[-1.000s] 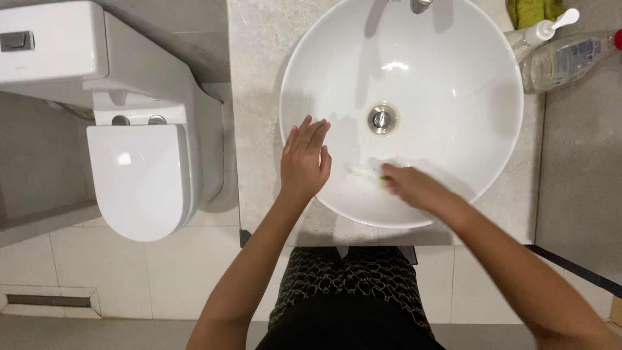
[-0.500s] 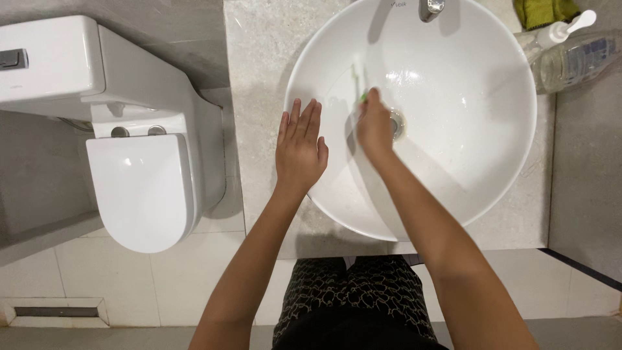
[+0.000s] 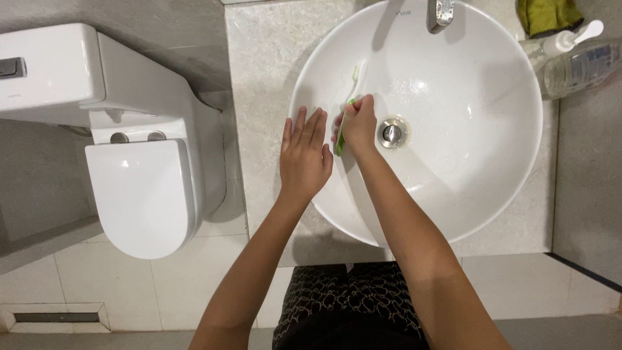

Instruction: The person scrubs a bathroom faucet with a toothbrush, then sprays cleaning liquid onto the counter and continues scrubbing with the toothbrush.

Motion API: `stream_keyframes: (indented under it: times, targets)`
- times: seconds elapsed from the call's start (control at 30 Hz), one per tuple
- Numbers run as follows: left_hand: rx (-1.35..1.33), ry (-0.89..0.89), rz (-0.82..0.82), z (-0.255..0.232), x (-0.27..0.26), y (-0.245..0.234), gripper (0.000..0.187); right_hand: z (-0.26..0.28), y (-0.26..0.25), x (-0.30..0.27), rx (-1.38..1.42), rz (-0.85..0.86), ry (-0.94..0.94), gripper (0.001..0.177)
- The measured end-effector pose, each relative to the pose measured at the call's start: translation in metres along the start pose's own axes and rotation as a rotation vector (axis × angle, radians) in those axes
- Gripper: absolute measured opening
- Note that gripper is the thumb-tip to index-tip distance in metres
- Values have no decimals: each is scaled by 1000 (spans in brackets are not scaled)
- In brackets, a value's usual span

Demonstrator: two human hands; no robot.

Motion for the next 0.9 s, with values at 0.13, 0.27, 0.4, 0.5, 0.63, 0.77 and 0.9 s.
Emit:
stream_keyframes:
  times: [0.13, 0.27, 0.4, 0.5, 0.63, 0.77, 0.9]
  targets:
    - [-9, -9, -10, 1, 1, -1, 56, -9, 10, -2, -152, 12, -124, 14]
    - [5, -19, 8, 4, 3, 1, 56, 3, 4, -6, -214, 52, -39, 15]
    - [42, -29, 29, 4, 5, 3, 58, 12, 6, -15, -297, 14, -56, 13]
    - [8, -26, 25, 4, 4, 2, 57, 8, 10, -31, -422, 45, -165, 15]
    - [-2, -22, 28, 3, 3, -1, 57, 4, -8, -13, -304, 8, 47, 11]
    - [-8, -37, 33, 3, 4, 0, 58, 9, 7, -19, -476, 45, -191, 13]
    - [-6, -26, 38, 4, 4, 2, 56, 3, -7, -10, -242, 48, 40, 12]
Point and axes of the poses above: each hand's wrist, its own x-axis towards the middle knuckle, its own y-axis out of the palm, z = x × y, the point moved 8 cm from there along x, towards the middle knuckle, and after that the axes turned 15 degrees about z, right-handed, at the moved point
